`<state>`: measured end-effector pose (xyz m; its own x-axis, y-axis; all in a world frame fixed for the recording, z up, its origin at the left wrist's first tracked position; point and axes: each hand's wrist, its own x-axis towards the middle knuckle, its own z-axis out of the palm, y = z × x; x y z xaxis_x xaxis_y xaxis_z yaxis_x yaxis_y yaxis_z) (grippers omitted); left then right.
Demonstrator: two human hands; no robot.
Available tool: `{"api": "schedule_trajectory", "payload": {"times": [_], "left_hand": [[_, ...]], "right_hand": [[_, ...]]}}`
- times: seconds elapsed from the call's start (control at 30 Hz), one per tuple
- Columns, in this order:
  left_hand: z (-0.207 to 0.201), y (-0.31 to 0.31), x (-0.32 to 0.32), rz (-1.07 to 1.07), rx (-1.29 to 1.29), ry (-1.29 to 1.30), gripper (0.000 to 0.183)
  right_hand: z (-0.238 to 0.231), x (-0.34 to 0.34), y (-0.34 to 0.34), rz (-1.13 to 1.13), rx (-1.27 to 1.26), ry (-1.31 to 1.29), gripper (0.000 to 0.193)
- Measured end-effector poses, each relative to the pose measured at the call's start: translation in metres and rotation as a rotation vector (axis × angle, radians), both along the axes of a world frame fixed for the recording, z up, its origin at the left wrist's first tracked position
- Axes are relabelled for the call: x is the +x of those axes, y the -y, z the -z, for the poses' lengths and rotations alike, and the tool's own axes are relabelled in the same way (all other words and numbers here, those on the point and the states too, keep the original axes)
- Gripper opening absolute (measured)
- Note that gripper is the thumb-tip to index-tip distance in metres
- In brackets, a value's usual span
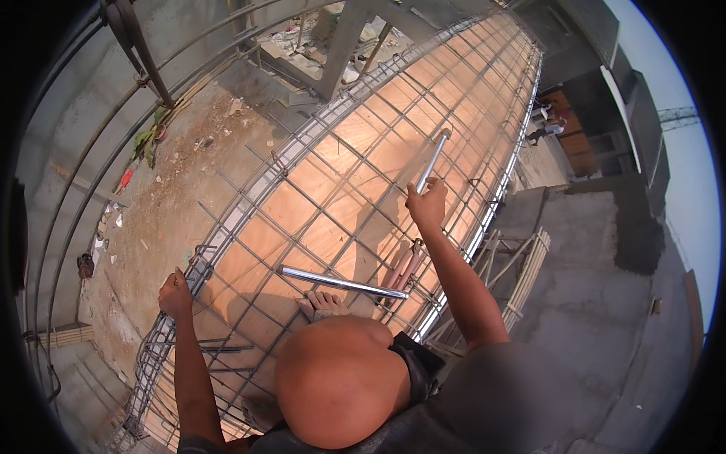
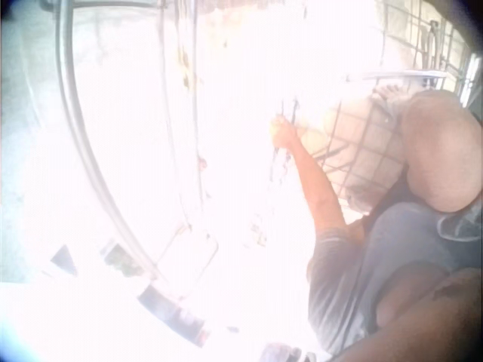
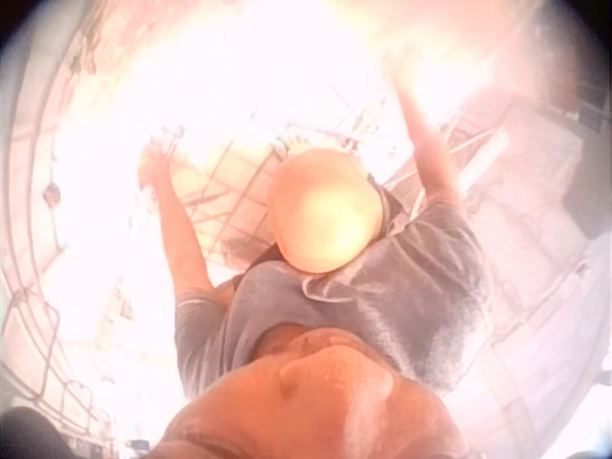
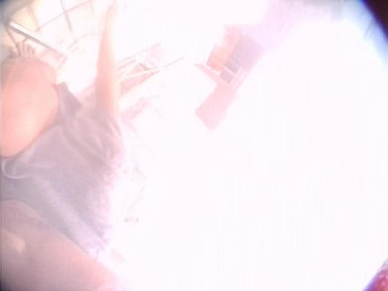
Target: The person bends metal rods by hand and using metal tubes as leverage on a construction site.
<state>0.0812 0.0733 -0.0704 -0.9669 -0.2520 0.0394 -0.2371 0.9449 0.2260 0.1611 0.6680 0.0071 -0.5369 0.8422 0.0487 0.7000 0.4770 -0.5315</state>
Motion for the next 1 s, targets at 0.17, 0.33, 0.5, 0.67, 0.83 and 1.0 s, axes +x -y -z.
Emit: {"api": "schedule_trajectory", "payload": {"times": [0.17, 0.33, 0.5, 0.67, 0.83, 1.0], "left_hand": [[0.014, 0.006, -0.002, 0.035, 0.076, 0.049, 0.041], [-0.002, 0.011, -0.009, -0.021, 0.043, 0.126, 0.048], [-0.007, 0.022, 0.000, -0.024, 0.079, 0.166, 0.048], [0.000, 0.012, 0.003, -0.038, 0.087, 0.019, 0.048], [-0.001, 0.005, -0.003, -0.038, 0.110, 0.060, 0.048], [0.003, 0.013, 0.006, -0.023, 0.147, 0.023, 0.048]], "right_hand": [[0.063, -0.045, -0.086, 0.284, -0.869, -0.244, 0.019], [0.071, -0.024, -0.042, 0.332, -0.935, -0.309, 0.045], [0.042, 0.034, 0.106, 0.184, -0.742, -0.572, 0.027], [-0.032, 0.004, 0.149, -0.212, -0.772, -0.614, 0.025], [-0.094, -0.028, 0.196, -0.527, -0.750, -0.150, 0.018], [-0.120, -0.049, 0.240, -0.866, -0.858, 0.216, 0.025]]}}
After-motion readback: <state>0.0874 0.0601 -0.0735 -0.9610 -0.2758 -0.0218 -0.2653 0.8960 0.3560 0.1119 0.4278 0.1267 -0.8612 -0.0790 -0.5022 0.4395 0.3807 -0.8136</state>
